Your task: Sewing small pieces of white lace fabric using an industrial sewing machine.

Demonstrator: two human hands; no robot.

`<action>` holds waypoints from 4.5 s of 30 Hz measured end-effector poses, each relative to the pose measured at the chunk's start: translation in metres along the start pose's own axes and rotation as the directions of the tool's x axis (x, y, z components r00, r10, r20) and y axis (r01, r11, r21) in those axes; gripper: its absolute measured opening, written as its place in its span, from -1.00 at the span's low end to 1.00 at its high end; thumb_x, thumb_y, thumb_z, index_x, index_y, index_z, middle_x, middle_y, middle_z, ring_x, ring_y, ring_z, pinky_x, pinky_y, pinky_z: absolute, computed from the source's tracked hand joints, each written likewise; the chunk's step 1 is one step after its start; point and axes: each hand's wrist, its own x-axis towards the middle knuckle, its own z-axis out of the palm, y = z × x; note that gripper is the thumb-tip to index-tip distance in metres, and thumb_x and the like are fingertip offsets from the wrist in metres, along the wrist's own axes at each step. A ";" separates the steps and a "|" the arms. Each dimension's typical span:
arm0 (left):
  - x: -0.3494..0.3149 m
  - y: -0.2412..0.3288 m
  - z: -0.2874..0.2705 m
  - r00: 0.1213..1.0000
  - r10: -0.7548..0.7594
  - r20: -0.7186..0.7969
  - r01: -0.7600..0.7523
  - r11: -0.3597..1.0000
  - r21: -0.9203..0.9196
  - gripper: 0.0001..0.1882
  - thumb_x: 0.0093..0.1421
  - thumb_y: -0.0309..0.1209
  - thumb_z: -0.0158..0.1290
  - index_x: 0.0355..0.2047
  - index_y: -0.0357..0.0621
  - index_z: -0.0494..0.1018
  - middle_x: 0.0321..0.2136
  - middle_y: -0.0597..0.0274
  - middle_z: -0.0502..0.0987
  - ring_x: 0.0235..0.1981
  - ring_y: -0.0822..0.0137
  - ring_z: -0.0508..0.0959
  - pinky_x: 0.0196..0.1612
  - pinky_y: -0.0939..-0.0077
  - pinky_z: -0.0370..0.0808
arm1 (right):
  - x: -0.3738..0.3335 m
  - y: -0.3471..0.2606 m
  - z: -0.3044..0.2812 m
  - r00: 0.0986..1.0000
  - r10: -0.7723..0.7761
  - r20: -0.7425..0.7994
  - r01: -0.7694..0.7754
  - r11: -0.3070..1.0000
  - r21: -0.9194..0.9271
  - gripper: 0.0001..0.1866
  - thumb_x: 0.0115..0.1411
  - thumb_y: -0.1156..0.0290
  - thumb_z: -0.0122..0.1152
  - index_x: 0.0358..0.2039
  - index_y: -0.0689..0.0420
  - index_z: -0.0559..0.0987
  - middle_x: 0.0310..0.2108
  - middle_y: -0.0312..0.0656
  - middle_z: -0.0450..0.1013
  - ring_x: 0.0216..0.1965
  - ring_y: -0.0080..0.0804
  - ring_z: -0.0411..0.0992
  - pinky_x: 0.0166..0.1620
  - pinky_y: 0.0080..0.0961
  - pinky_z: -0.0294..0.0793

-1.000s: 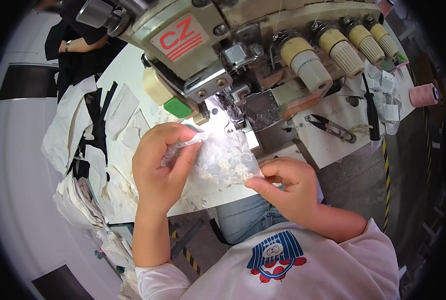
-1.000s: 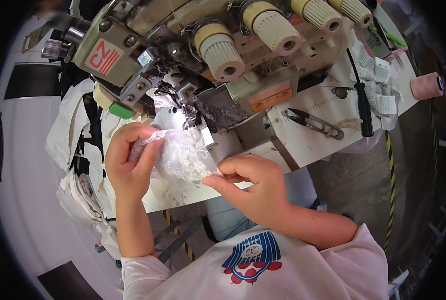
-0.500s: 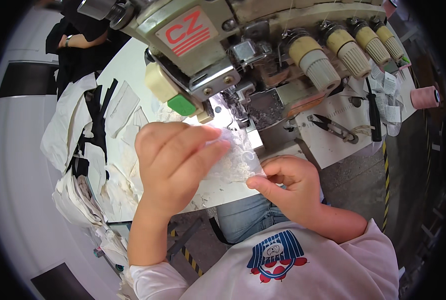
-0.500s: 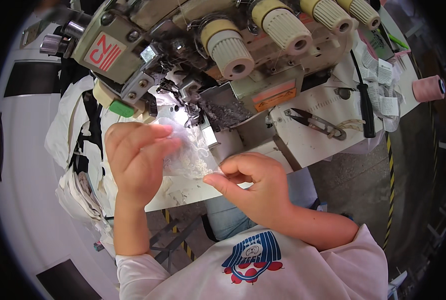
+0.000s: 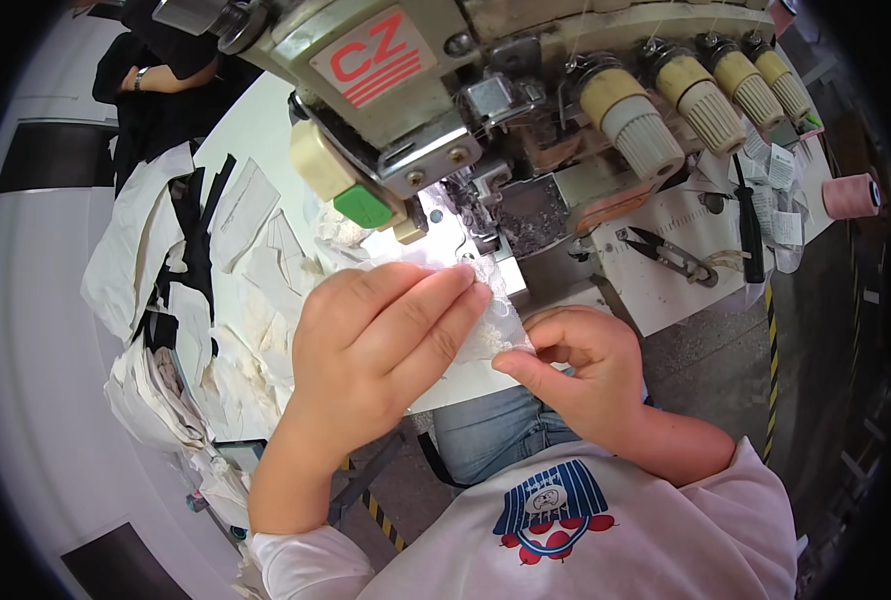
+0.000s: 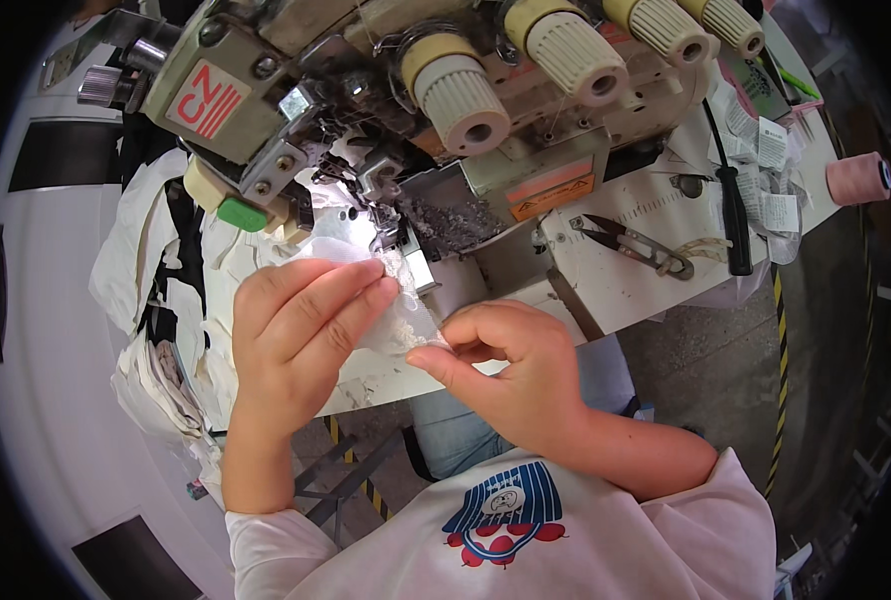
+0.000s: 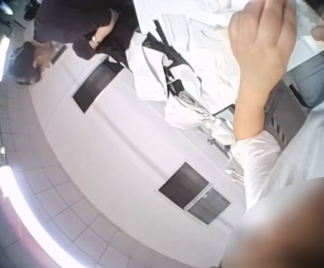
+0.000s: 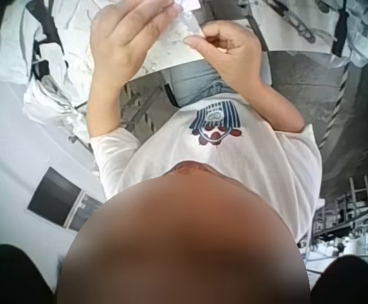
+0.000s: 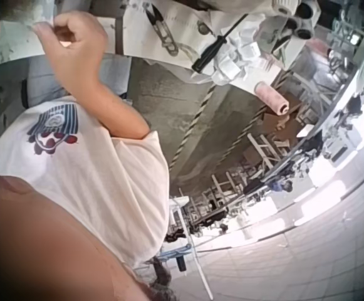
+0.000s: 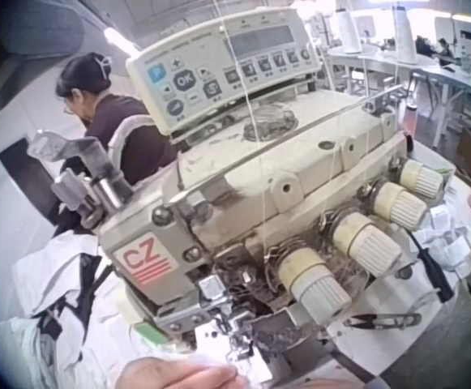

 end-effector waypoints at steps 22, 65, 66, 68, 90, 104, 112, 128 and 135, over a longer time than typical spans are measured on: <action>-0.002 0.012 0.012 0.972 -0.231 0.042 0.234 0.968 -0.091 -0.49 -0.08 -0.45 0.17 -0.03 -0.12 0.49 -0.02 0.13 0.46 -0.07 0.09 0.47 -0.04 0.29 0.42 | 0.009 -0.008 -0.004 0.998 -0.032 -0.047 0.035 0.997 0.067 -0.83 -0.01 0.52 0.40 -0.42 0.27 0.57 -0.42 -0.22 0.50 -0.40 -0.53 0.47 -0.31 -0.64 0.58; -0.011 0.037 0.014 0.968 -0.141 -0.207 0.151 0.988 0.033 -0.70 -0.15 -0.39 0.11 -0.32 0.01 0.60 -0.40 0.45 0.51 -0.40 0.42 0.43 -0.24 0.44 0.32 | 0.002 0.005 -0.003 0.980 0.183 0.076 -0.191 0.974 0.121 -0.84 0.14 0.48 0.25 -0.27 0.25 0.56 -0.44 -0.33 0.42 -0.47 -0.68 0.35 -0.40 -0.68 0.37; -0.012 0.038 0.015 0.970 -0.114 -0.217 0.136 0.987 0.088 -0.69 -0.16 -0.37 0.12 -0.32 0.03 0.61 -0.40 0.47 0.52 -0.40 0.44 0.42 -0.22 0.44 0.32 | 0.001 0.003 -0.003 0.983 0.172 0.064 -0.177 0.981 0.085 -0.85 0.14 0.47 0.25 -0.29 0.25 0.58 -0.45 -0.33 0.42 -0.49 -0.69 0.35 -0.43 -0.69 0.36; -0.012 0.038 0.016 0.971 -0.087 -0.224 0.120 0.983 0.141 -0.69 -0.16 -0.36 0.13 -0.32 0.05 0.61 -0.39 0.49 0.52 -0.39 0.47 0.42 -0.19 0.45 0.31 | 0.000 0.000 -0.003 0.986 0.152 0.062 -0.157 0.984 0.081 -0.85 0.14 0.46 0.26 -0.30 0.25 0.59 -0.47 -0.32 0.41 -0.51 -0.70 0.34 -0.44 -0.69 0.34; -0.014 0.039 0.031 0.956 -0.065 -0.286 0.140 0.957 0.252 -0.82 -0.02 -0.41 0.16 -0.34 0.07 0.59 -0.40 0.48 0.55 -0.41 0.52 0.50 0.10 0.26 0.29 | -0.008 -0.021 -0.007 0.938 0.315 0.144 -0.339 0.919 0.202 -0.85 0.15 0.46 0.26 -0.30 0.27 0.59 -0.50 -0.35 0.42 -0.54 -0.72 0.30 -0.49 -0.74 0.26; -0.012 0.036 0.026 0.951 -0.139 -0.277 0.178 0.977 0.120 -0.81 -0.07 -0.43 0.19 -0.36 0.04 0.59 -0.36 0.46 0.56 -0.36 0.48 0.51 0.10 0.28 0.31 | 0.026 0.007 -0.025 0.582 -0.764 0.277 0.720 0.327 -0.611 -0.63 -0.29 0.54 0.44 -0.35 0.07 0.63 -0.51 -0.33 0.31 -0.52 -0.43 0.27 -0.51 -0.52 0.22; -0.008 0.029 0.031 0.965 -0.147 -0.217 0.115 0.982 -0.152 -0.80 -0.09 -0.44 0.14 -0.39 -0.18 0.55 -0.21 0.13 0.58 -0.12 0.16 0.56 -0.16 0.36 0.52 | 0.022 0.004 -0.027 0.556 -0.770 0.314 0.713 0.247 -0.657 -0.62 -0.31 0.53 0.44 -0.35 0.05 0.66 -0.50 -0.38 0.31 -0.54 -0.45 0.28 -0.53 -0.56 0.24; -0.003 0.021 0.031 0.969 -0.133 -0.210 0.099 0.981 -0.167 -0.72 -0.16 -0.41 0.14 -0.36 -0.20 0.56 -0.21 0.12 0.56 -0.13 0.13 0.56 -0.18 0.34 0.53 | 0.033 0.006 -0.030 0.501 -0.797 0.337 0.732 0.182 -0.657 -0.54 -0.33 0.39 0.13 -0.29 0.11 0.64 -0.46 -0.32 0.34 -0.58 -0.49 0.29 -0.57 -0.59 0.26; -0.001 0.013 0.034 0.958 -0.169 -0.230 0.113 0.964 -0.241 -0.70 -0.17 -0.48 0.16 -0.33 -0.19 0.56 -0.24 0.13 0.53 -0.12 0.08 0.55 -0.17 0.30 0.54 | 0.039 0.002 -0.030 0.532 -0.778 0.336 0.700 0.180 -0.691 -0.60 -0.28 0.42 0.20 -0.30 0.08 0.64 -0.45 -0.32 0.35 -0.55 -0.47 0.31 -0.55 -0.58 0.29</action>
